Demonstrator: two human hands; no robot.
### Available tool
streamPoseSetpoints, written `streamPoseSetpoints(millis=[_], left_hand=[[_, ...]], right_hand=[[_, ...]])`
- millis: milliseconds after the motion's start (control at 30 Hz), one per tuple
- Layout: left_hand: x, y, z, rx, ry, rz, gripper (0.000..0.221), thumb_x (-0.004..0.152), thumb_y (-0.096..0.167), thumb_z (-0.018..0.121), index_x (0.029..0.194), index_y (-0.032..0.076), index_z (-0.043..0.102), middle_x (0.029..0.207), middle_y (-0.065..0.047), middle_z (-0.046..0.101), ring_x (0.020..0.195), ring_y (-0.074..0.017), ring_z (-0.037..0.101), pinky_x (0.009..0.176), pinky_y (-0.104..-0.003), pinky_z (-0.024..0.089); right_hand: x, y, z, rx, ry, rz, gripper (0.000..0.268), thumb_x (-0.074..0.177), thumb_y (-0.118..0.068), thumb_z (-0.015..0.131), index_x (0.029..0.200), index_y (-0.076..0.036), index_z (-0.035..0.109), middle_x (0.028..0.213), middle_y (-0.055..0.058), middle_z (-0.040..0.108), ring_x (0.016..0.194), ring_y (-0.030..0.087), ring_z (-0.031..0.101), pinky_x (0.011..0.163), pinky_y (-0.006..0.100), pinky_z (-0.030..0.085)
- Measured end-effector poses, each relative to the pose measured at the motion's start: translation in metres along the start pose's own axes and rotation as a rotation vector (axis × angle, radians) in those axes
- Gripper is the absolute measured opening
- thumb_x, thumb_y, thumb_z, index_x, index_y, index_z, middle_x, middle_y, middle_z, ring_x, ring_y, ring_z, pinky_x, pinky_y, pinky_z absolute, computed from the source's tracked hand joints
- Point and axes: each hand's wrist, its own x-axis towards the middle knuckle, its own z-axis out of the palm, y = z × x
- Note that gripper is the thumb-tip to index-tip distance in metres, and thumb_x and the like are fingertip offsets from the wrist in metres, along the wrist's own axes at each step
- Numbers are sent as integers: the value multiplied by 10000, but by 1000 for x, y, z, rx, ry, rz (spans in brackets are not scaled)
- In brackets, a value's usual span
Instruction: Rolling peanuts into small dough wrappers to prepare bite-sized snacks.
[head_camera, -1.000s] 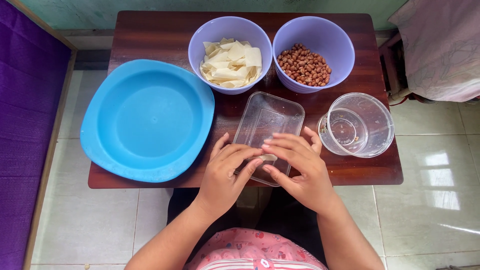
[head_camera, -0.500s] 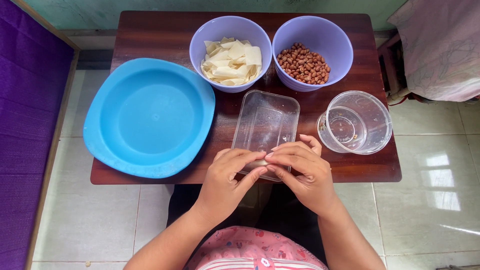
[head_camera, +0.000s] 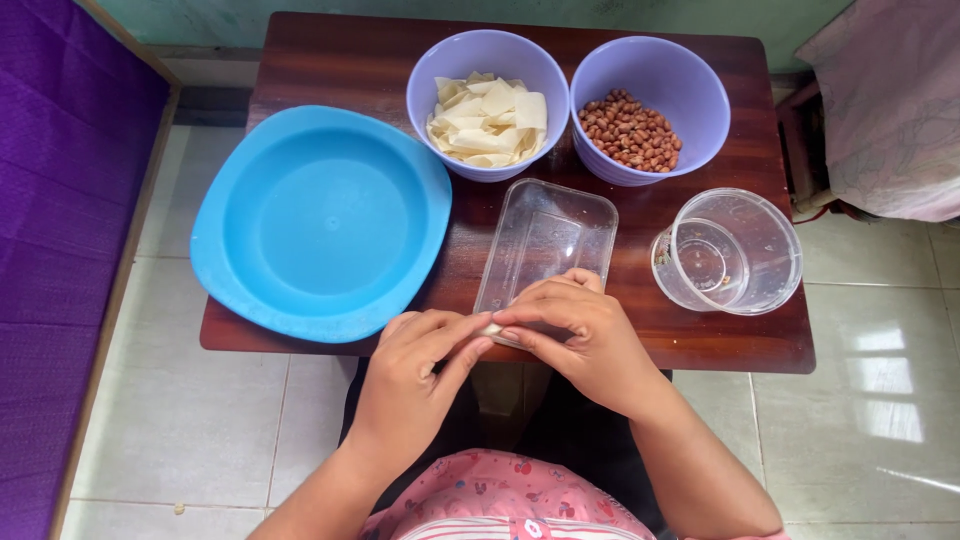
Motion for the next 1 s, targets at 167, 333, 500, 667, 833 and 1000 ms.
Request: streamPoseSetpoints(millis=[167, 333, 500, 667, 833, 1000], left_hand=[[-12, -4, -27, 77, 75, -21, 191, 943, 128, 713, 1127, 91, 752, 1072, -20, 794, 928, -161, 744, 921, -343, 474], [-17, -11, -49, 150, 156, -63, 173, 923, 121, 742, 1088, 81, 770, 1037, -29, 800, 902, -173, 749, 905, -341, 493], [-17, -23, -65, 256, 215, -149, 119, 931, 156, 770, 1042, 127, 800, 861, 6, 760, 841, -165, 745, 935, -361, 501], [-14, -45, -71, 353, 186, -230, 139, 964, 220, 752, 1083, 164, 796, 915, -2, 750, 915, -199, 740, 1120, -511, 354], [-7, -57, -76, 446, 161, -311, 145, 969, 252, 736, 1069, 165, 794, 908, -17, 759, 937, -217, 744, 1189, -594, 224], [-3, -68, -78, 534, 65, -355, 152, 964, 299, 725, 1038, 189, 800, 930, -13, 768, 1000, -222, 723, 1217, -637, 100]], right_hand=[[21, -10, 16, 36, -101, -73, 116, 968, -169, 696, 1069, -196, 747, 977, -60, 758, 928, 98, 707, 951, 316, 306], [49, -20, 32, 40, -168, -137, 129, 960, -161, 713, 1080, -194, 749, 972, -51, 751, 927, 105, 700, 965, 319, 313], [76, -27, 50, 48, -147, -195, 115, 897, -145, 779, 1012, -139, 777, 861, 23, 744, 859, 211, 720, 901, 364, 362], [103, -17, 69, -72, -248, -168, 92, 910, -150, 774, 1001, -167, 781, 852, 2, 734, 831, 194, 690, 917, 378, 323], [120, -8, 85, -126, -304, -176, 77, 899, -130, 782, 974, -148, 777, 832, 14, 730, 826, 205, 687, 909, 389, 317], [126, 1, 92, -284, -400, -157, 92, 902, -176, 778, 994, -180, 784, 853, -9, 727, 857, 173, 672, 962, 420, 300]])
